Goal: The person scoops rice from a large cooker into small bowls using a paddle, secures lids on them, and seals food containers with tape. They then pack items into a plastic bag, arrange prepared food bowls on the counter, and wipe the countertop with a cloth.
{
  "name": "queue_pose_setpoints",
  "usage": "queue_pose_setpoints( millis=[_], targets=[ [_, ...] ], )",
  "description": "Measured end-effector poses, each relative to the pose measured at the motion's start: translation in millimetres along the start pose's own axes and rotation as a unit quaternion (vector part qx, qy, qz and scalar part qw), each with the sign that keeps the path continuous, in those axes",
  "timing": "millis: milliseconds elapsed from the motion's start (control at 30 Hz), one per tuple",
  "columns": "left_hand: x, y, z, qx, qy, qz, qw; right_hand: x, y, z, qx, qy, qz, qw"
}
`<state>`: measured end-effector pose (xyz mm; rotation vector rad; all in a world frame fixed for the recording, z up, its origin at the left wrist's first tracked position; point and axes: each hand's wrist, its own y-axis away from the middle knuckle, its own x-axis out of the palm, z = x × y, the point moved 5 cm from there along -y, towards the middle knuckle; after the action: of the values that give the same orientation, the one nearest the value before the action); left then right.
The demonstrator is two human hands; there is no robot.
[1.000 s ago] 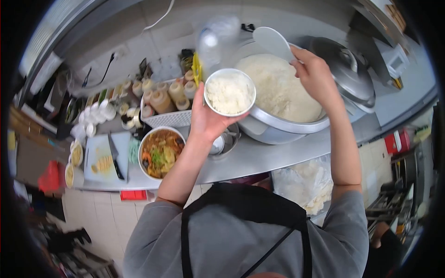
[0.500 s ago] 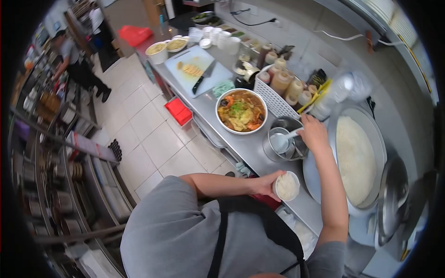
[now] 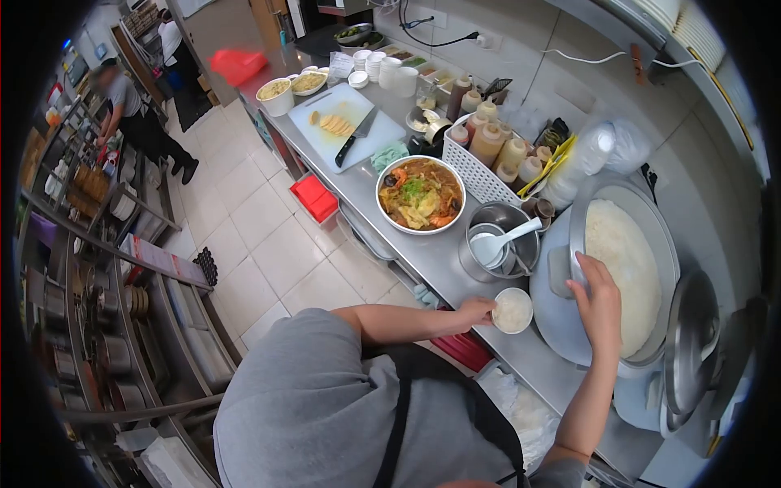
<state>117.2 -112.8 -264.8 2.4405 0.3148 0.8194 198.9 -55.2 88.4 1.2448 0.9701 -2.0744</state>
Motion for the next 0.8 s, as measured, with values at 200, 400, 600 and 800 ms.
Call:
queue_pose_setpoints(
  millis=[200,400,600,800],
  targets=[
    [-11.4,-4.9,-10.7,0.047,-0.016,0.008,0.999,17.2,-1.0,6.1,0.026,-0.068,0.013,0.997],
    [-28.2,53.2,-32.8,-0.105,-0.079,0.135,0.982,30.6,-6.0,38.1,-0.001,-0.077,0.004,0.997],
    [-127.8,115.4,-103.6,-0.076,-0.008,0.145,0.986,83.4,-23.0,72.2,0.067,-0.137,0.051,0.987],
    [-291.3,186.9,-187.0,0.065,-0.034,-0.055,0.996,172.9,-74.8,142.1,0.027,-0.169,0.044,0.984]
  ],
)
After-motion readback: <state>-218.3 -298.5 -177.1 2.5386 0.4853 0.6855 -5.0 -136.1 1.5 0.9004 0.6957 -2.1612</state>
